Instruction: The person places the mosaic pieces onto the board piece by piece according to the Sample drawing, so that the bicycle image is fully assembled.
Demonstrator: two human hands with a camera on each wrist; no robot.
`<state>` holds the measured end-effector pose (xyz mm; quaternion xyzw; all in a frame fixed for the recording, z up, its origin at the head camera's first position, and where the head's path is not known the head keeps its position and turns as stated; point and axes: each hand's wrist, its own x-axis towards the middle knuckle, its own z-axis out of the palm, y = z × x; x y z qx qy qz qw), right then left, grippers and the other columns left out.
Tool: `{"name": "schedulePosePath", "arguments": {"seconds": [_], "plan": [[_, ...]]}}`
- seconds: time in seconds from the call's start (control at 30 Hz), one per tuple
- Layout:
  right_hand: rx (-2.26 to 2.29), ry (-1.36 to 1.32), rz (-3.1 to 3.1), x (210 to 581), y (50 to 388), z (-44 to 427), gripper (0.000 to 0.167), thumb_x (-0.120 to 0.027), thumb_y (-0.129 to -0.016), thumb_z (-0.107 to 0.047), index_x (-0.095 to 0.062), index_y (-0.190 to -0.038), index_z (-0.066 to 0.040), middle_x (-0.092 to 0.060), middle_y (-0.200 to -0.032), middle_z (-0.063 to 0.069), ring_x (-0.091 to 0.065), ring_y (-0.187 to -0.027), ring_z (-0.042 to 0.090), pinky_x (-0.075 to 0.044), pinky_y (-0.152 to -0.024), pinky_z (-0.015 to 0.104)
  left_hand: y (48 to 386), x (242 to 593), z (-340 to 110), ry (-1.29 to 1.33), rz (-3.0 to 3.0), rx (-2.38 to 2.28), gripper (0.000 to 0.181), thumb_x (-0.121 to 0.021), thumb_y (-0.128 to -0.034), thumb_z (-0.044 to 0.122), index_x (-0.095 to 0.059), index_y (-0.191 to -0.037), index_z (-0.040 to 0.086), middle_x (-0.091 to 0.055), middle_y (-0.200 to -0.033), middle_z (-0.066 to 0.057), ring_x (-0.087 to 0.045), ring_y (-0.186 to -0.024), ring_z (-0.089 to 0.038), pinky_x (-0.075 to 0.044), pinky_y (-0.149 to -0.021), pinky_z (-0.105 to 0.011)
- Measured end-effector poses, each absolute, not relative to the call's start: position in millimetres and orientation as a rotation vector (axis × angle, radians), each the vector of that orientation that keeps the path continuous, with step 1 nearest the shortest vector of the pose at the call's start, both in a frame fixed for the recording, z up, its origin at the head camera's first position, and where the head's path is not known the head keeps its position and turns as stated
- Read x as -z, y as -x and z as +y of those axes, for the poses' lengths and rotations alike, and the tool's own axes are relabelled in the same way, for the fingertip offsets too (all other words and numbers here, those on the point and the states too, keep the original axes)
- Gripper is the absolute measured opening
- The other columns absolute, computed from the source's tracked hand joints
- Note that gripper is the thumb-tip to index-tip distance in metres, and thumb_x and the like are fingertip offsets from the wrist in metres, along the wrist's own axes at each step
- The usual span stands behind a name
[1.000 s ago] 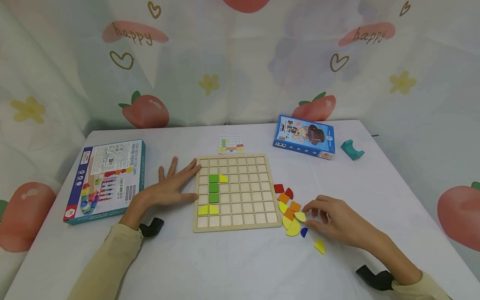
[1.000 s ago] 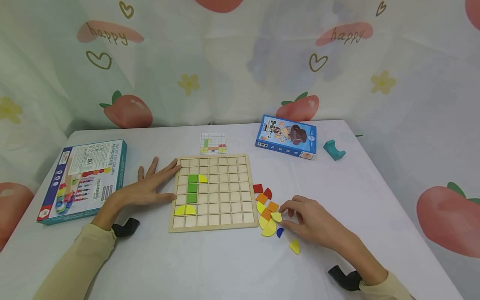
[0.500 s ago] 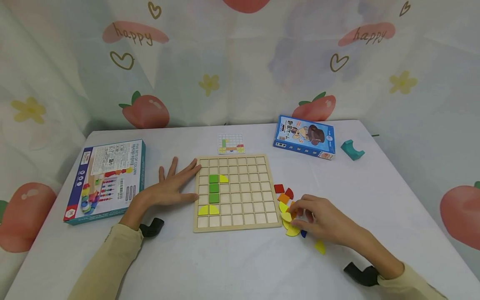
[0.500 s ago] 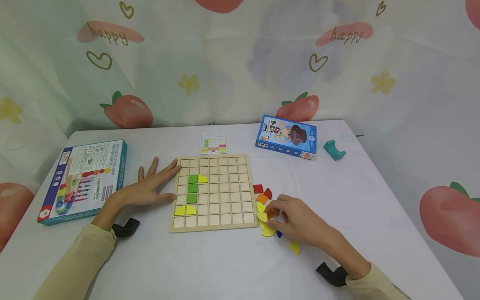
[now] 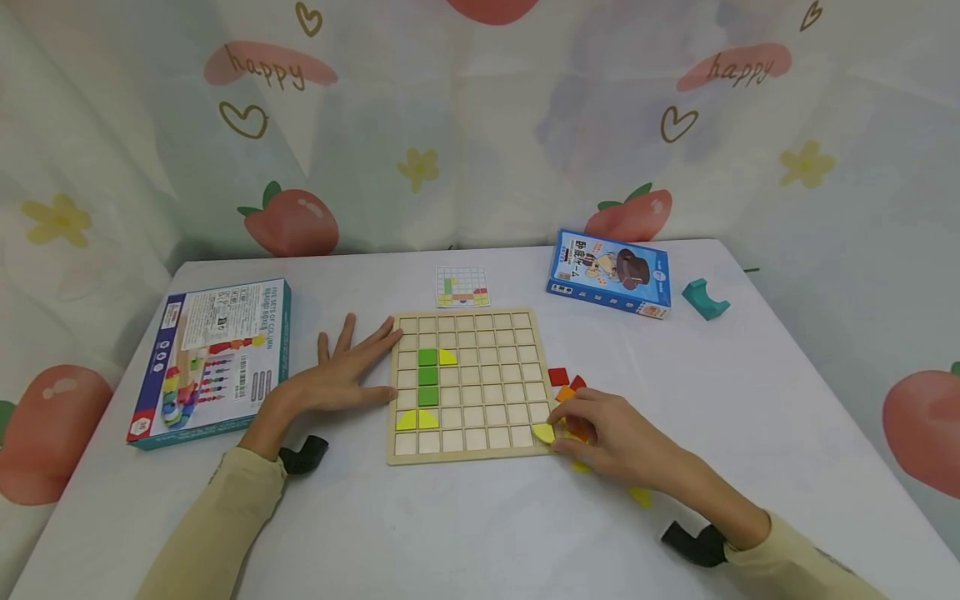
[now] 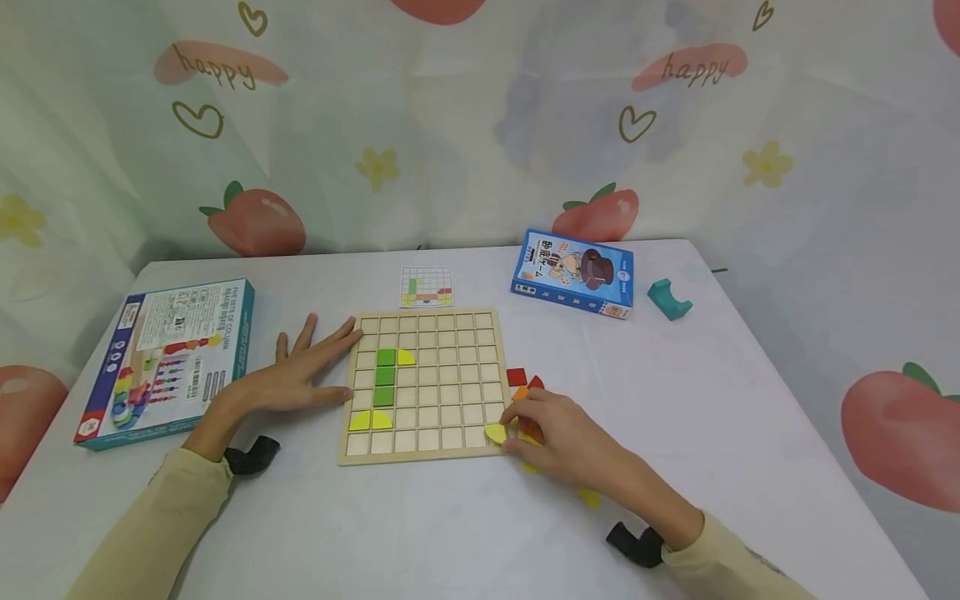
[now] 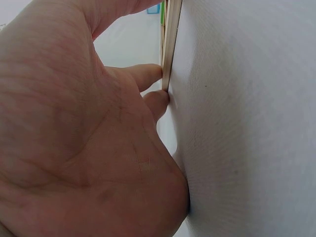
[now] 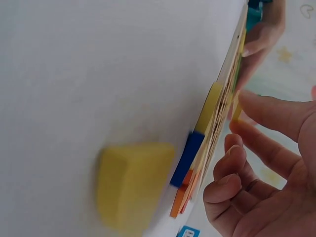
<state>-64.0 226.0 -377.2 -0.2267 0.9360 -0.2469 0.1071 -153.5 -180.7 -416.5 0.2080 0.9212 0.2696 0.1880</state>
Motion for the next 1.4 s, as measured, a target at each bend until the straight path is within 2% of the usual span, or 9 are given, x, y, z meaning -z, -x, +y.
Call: {"name": "schedulePosePath", "arguments": {"seconds": [0.17, 0.33, 0.53, 1.4], "plan": [[0.759, 0.678, 2.734, 380, 65, 216, 0.025, -0.085, -0.091, -0.028, -0.077, -0.113, -0.021, -0.063, -0.094, -0.007, -0.053, -0.086, 0.010, -0.044, -0.068, 0.019, 154, 416, -181, -0.586, 2.591, -0.753, 0.092, -0.069, -0.0958, 0.045, -0.020, -0.171, 0.025, -0.003, -0.182, -0.002, 0.029, -0.161, -0.047, 0.025, -0.118, -0.079], [0.769, 0.683, 2.728, 380, 64, 205, 0.027, -0.085, -0.090, -0.028, -0.078, -0.115, -0.020, -0.064, -0.096, -0.006, -0.054, -0.089, 0.009, -0.047, -0.069, 0.017, 154, 416, -180, -0.585, 2.590, -0.752, 0.092, -0.069, -0.0959, 0.046, -0.020, -0.171, 0.025, -0.003, -0.182, -0.002, 0.029, -0.161, -0.047, 0.025, -0.118, -0.079], [0.801, 0.703, 2.714, 382, 64, 190, 0.025, -0.086, -0.090, -0.025, -0.078, -0.113, -0.021, -0.062, -0.094, -0.006, -0.053, -0.086, 0.009, -0.044, -0.062, 0.016, 154, 417, -180, -0.574, 2.589, -0.762, 0.092, -0.069, -0.0955, 0.046, -0.020, -0.171, 0.026, -0.003, -0.182, -0.001, 0.029, -0.161, -0.047, 0.026, -0.118, -0.079], [0.754, 0.852, 2.686, 382, 65, 120, 0.023, -0.082, -0.093, -0.026, -0.077, -0.114, -0.019, -0.063, -0.092, -0.004, -0.055, -0.083, 0.009, -0.048, -0.070, 0.019, 154, 416, -180, -0.571, 2.590, -0.743, 0.092, -0.068, -0.0954, 0.047, -0.020, -0.171, 0.026, -0.003, -0.182, -0.002, 0.029, -0.161, -0.047, 0.026, -0.118, -0.079]]}}
